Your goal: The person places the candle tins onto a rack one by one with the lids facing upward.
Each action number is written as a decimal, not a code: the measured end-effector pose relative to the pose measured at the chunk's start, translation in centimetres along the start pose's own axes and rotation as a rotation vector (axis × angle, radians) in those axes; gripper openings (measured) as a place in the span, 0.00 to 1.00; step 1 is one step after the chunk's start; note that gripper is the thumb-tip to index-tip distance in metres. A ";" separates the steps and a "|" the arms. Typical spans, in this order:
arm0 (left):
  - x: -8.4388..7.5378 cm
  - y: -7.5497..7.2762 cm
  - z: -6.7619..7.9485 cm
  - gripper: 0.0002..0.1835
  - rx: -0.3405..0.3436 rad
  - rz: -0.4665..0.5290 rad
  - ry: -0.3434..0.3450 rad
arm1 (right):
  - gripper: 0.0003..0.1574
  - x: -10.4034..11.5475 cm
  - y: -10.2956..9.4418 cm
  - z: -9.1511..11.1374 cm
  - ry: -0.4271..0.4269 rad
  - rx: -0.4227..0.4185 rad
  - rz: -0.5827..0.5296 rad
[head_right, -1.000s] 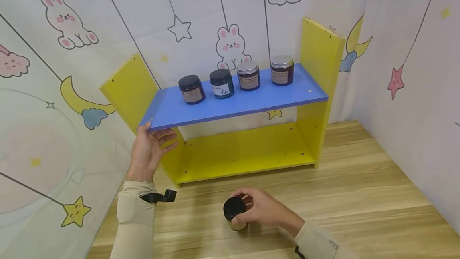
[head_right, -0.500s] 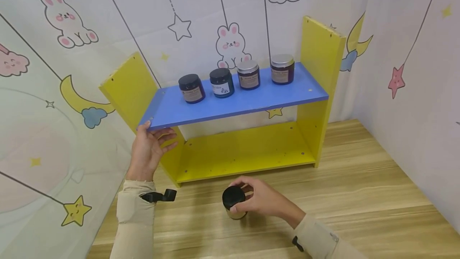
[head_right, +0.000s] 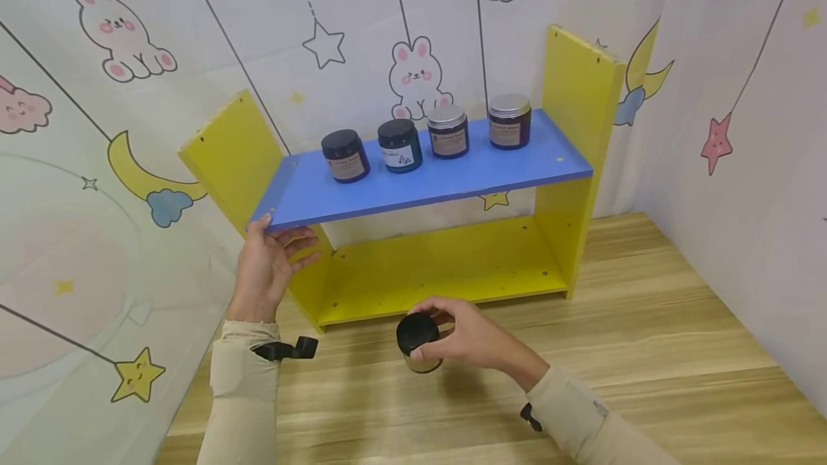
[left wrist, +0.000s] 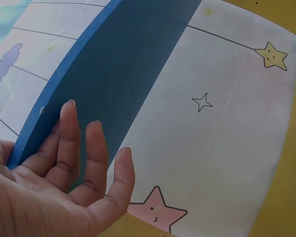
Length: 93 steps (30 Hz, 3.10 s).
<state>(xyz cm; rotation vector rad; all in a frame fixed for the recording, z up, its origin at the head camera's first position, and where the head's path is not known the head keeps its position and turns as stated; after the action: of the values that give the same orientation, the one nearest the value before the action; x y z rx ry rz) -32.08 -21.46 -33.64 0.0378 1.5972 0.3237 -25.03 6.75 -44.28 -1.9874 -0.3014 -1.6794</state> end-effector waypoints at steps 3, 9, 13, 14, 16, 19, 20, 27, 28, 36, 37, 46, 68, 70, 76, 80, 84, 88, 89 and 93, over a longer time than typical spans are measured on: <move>-0.1 0.0 0.0 0.29 0.001 0.001 0.002 | 0.35 0.5 -0.1 -0.1 -0.004 -0.001 -0.006; -0.1 0.1 0.0 0.29 -0.001 0.004 -0.001 | 0.35 1.5 -0.4 -0.3 -0.012 -0.013 -0.015; -0.1 0.1 0.0 0.29 -0.004 0.003 0.001 | 0.35 2.3 -0.8 -0.6 -0.027 -0.031 -0.022; -0.1 0.1 0.1 0.29 -0.004 0.003 0.002 | 0.35 2.6 -1.0 -0.7 -0.032 -0.038 -0.019; -0.1 0.1 0.1 0.29 -0.005 0.003 0.004 | 0.34 3.0 -1.4 -0.8 -0.040 -0.053 -0.010; -0.1 0.1 0.1 0.29 -0.005 0.001 0.004 | 0.33 3.8 -1.9 -1.0 -0.052 -0.074 0.005; -0.1 0.1 0.1 0.29 -0.005 0.001 0.004 | 0.33 4.0 -2.0 -1.1 -0.055 -0.078 0.004; -0.1 0.1 0.1 0.28 -0.005 -0.006 0.010 | 0.34 5.2 -2.9 -1.6 -0.066 -0.109 0.023; -0.1 0.0 0.1 0.28 -0.005 -0.004 0.011 | 0.33 5.4 -3.0 -1.7 -0.065 -0.115 0.028; -0.1 0.0 0.2 0.27 -0.008 0.002 0.012 | 0.36 7.1 -3.7 -2.2 -0.070 -0.146 0.046; -0.1 0.0 0.2 0.27 -0.007 0.003 0.013 | 0.36 7.3 -3.8 -2.3 -0.075 -0.150 0.049; -0.1 0.1 0.2 0.28 0.001 -0.001 0.016 | 0.35 9.5 -4.9 -2.8 -0.111 -0.176 0.066; -0.2 0.1 0.1 0.28 0.007 -0.003 0.022 | 0.33 14.0 -7.1 -4.7 -0.151 -0.210 0.137; -0.2 0.1 0.1 0.28 0.007 -0.001 0.021 | 0.33 14.4 -7.3 -4.9 -0.156 -0.215 0.134; -0.2 0.1 0.1 0.27 0.005 0.001 0.023 | 0.33 15.4 -7.9 -5.4 -0.158 -0.230 0.144; -0.2 0.1 0.1 0.28 0.005 0.000 0.025 | 0.31 16.2 -8.1 -5.5 -0.167 -0.233 0.143; -0.2 0.0 0.1 0.29 0.003 -0.001 0.022 | 0.31 16.9 -8.3 -5.7 -0.184 -0.240 0.145; -0.2 0.0 0.1 0.29 0.001 -0.005 0.020 | 0.31 17.5 -8.6 -6.0 -0.202 -0.252 0.165; -0.2 0.0 0.1 0.29 0.002 -0.005 0.020 | 0.31 17.6 -8.6 -6.0 -0.207 -0.254 0.168; -0.2 0.0 0.1 0.29 0.001 -0.003 0.020 | 0.31 18.0 -8.8 -6.4 -0.229 -0.254 0.169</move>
<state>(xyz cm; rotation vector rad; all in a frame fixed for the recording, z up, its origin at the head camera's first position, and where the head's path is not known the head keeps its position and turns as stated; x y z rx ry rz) -31.96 -21.45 -33.41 0.0330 1.6175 0.3219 -30.97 8.00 -24.12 -2.3259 0.0038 -1.4451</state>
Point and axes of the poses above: each hand's wrist, its own z-axis away from the middle knuckle, its own y-axis out of the palm, x = y × z, the point moved 8 cm from there along -z, towards the middle knuckle, and after that the axes turned 6 degrees about -x, right-handed, at the moved point
